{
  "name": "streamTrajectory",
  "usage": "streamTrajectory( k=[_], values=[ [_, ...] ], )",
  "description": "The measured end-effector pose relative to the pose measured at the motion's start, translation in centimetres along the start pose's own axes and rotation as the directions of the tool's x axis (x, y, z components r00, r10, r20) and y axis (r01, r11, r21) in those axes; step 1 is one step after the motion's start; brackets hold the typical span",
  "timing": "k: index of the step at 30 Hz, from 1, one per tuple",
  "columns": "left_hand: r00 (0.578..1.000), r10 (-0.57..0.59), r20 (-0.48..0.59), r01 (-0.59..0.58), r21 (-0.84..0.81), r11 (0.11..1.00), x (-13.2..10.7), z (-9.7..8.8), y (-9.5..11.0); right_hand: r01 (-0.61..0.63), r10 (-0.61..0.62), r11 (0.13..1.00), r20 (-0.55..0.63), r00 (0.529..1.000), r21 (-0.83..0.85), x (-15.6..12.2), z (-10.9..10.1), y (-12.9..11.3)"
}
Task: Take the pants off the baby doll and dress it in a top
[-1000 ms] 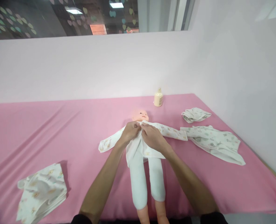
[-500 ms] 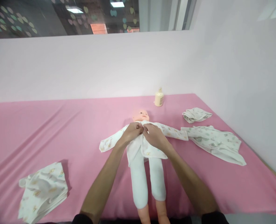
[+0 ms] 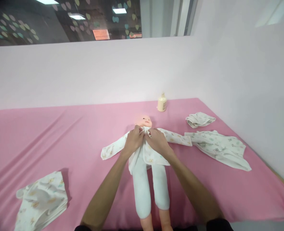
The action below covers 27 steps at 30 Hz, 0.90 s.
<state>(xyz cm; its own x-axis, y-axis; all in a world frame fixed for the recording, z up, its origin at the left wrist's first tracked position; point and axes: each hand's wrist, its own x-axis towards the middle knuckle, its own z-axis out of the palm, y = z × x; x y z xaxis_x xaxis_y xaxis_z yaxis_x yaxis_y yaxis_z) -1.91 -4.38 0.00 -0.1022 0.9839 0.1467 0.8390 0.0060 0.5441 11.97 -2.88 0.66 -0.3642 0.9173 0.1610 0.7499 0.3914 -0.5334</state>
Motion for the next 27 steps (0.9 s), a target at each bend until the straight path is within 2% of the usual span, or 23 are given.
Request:
streamTrajectory(
  k=[6, 10, 14, 16, 19, 22, 27],
  values=[
    [1.0, 0.008, -0.028, -0.008, -0.007, 1.0, 0.2, -1.0, -0.6, -0.023, -0.004, 0.953, -0.09, 0.996, -0.301, -0.3, 2.6, -1.3],
    [1.0, -0.013, -0.001, 0.013, 0.092, 0.996, 0.0, -1.3, -0.3, -0.02, -0.003, 0.937, -0.064, 0.998, -0.348, -0.1, 2.5, -1.3],
    [0.999, 0.011, 0.053, -0.023, 0.238, 0.971, 0.1, -1.1, -1.1, -0.061, 0.053, 0.974, -0.044, 0.998, -0.218, 0.3, 1.1, -0.5],
    [0.998, 0.022, 0.065, -0.038, 0.26, 0.965, 0.2, -1.0, -1.6, -0.068, 0.064, 0.987, -0.034, 0.997, -0.147, 0.4, 0.4, 0.0],
    [0.999, 0.022, 0.033, -0.028, 0.196, 0.98, 0.3, -1.3, -1.6, -0.049, 0.048, 0.998, -0.014, 0.999, -0.048, 0.6, -0.6, 0.6],
    [0.999, 0.038, 0.006, -0.038, 0.089, 0.995, 0.2, -1.6, -0.9, -0.03, 0.024, 0.992, 0.051, 0.998, 0.121, 0.7, -1.1, 1.0],
    [0.998, 0.042, -0.049, -0.043, -0.026, 0.999, 0.2, -0.6, 0.3, -0.092, 0.057, 0.91, 0.095, 0.994, 0.405, 0.7, -1.1, 1.2]
  ],
)
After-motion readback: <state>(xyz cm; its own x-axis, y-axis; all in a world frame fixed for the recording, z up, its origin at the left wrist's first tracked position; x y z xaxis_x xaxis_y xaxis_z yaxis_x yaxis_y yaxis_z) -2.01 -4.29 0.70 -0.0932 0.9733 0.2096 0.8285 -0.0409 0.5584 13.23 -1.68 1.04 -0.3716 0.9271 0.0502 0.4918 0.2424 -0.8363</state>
